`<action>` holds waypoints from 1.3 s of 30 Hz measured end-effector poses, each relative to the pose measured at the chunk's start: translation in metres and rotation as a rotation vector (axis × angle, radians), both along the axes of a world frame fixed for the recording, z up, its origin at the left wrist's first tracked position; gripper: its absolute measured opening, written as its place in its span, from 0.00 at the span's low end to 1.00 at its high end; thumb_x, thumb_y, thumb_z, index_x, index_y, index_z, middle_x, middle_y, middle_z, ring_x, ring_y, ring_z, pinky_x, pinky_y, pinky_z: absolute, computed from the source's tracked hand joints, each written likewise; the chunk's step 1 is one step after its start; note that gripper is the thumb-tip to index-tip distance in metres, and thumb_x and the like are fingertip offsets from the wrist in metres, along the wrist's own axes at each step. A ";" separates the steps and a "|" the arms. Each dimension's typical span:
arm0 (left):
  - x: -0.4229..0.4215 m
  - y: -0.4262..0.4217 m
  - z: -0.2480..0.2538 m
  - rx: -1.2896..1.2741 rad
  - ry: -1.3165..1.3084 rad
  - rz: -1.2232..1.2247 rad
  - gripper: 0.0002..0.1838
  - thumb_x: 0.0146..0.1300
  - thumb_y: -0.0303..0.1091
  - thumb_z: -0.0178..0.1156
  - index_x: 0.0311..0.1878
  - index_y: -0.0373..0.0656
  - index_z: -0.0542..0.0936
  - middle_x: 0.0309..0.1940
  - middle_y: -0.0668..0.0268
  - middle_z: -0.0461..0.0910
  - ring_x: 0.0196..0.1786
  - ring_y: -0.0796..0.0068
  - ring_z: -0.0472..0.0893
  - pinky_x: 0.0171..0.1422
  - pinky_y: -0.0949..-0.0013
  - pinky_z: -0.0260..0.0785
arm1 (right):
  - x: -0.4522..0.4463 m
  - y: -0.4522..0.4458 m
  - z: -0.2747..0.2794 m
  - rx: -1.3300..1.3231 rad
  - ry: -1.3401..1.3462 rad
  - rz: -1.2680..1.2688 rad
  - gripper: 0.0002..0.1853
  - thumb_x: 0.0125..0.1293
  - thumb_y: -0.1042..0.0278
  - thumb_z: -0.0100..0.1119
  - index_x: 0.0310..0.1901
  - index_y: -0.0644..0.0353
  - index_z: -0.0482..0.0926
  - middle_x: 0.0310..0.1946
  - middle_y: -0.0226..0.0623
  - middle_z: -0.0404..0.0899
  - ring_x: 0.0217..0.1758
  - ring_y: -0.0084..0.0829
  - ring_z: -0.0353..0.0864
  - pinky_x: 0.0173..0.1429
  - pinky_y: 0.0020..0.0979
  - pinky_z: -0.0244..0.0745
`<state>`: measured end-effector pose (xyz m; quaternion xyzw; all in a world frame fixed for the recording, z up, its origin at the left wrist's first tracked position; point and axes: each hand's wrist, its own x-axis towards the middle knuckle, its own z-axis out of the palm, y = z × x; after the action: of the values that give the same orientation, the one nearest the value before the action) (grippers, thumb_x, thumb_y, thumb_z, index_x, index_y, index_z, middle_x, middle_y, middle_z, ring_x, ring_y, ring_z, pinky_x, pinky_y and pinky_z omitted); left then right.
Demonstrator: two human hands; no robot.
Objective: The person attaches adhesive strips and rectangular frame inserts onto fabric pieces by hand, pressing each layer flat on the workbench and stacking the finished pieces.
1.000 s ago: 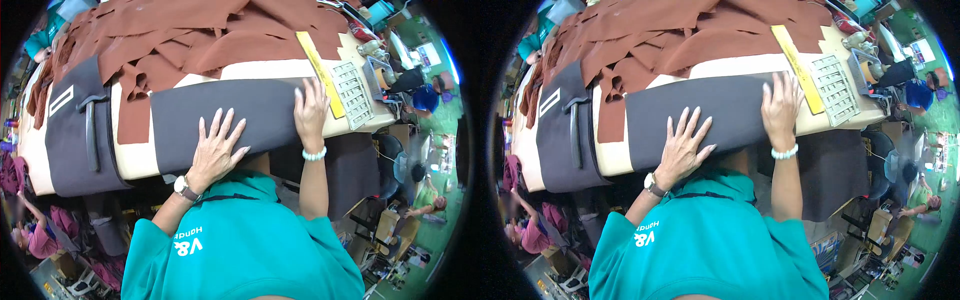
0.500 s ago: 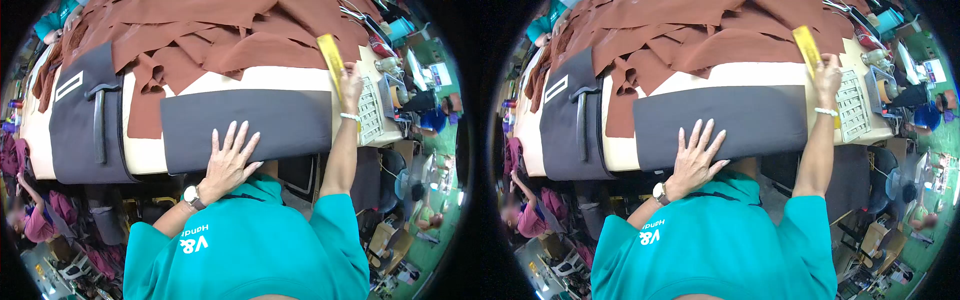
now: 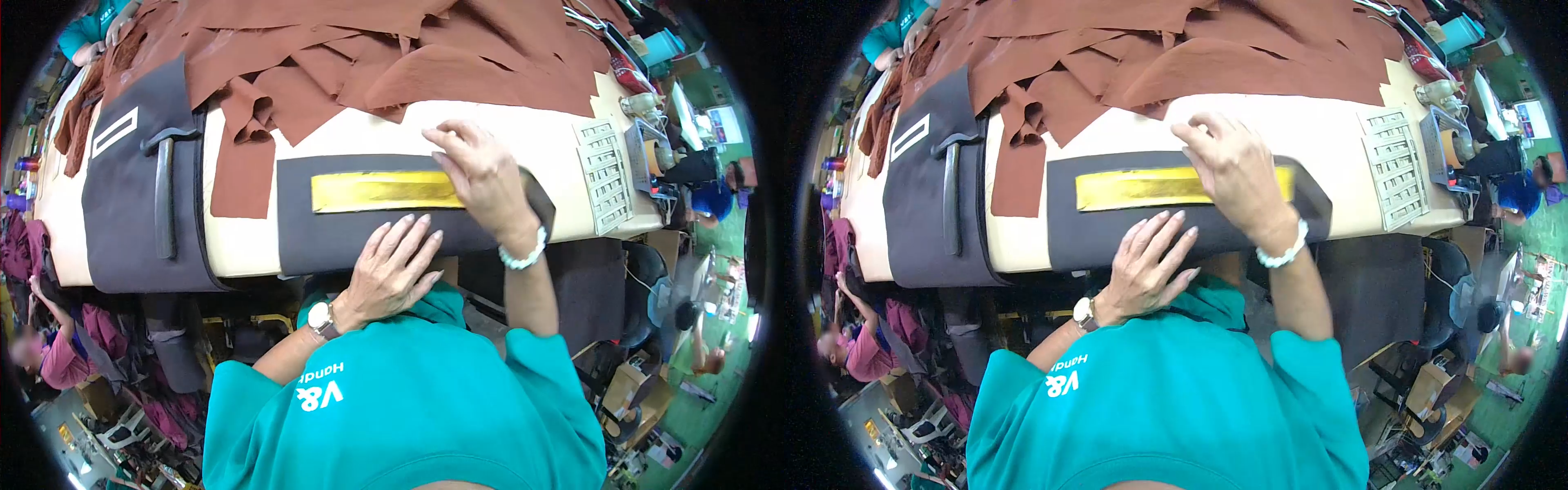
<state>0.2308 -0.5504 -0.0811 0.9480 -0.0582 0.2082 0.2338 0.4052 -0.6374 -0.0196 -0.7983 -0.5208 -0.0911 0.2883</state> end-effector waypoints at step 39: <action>-0.026 0.053 -0.004 -0.015 0.151 0.560 0.29 0.56 0.38 0.64 0.61 0.41 0.70 0.60 0.51 0.66 0.69 0.47 0.58 0.67 0.39 0.49 | -0.029 -0.089 -0.070 0.108 0.139 -0.613 0.13 0.62 0.66 0.58 0.47 0.57 0.81 0.50 0.35 0.79 0.62 0.43 0.70 0.68 0.48 0.54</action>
<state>0.2051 -0.4979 -0.0852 0.9382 0.2247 0.1938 0.1779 0.3760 -0.7262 -0.0896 -0.9059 -0.2296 -0.1466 0.3242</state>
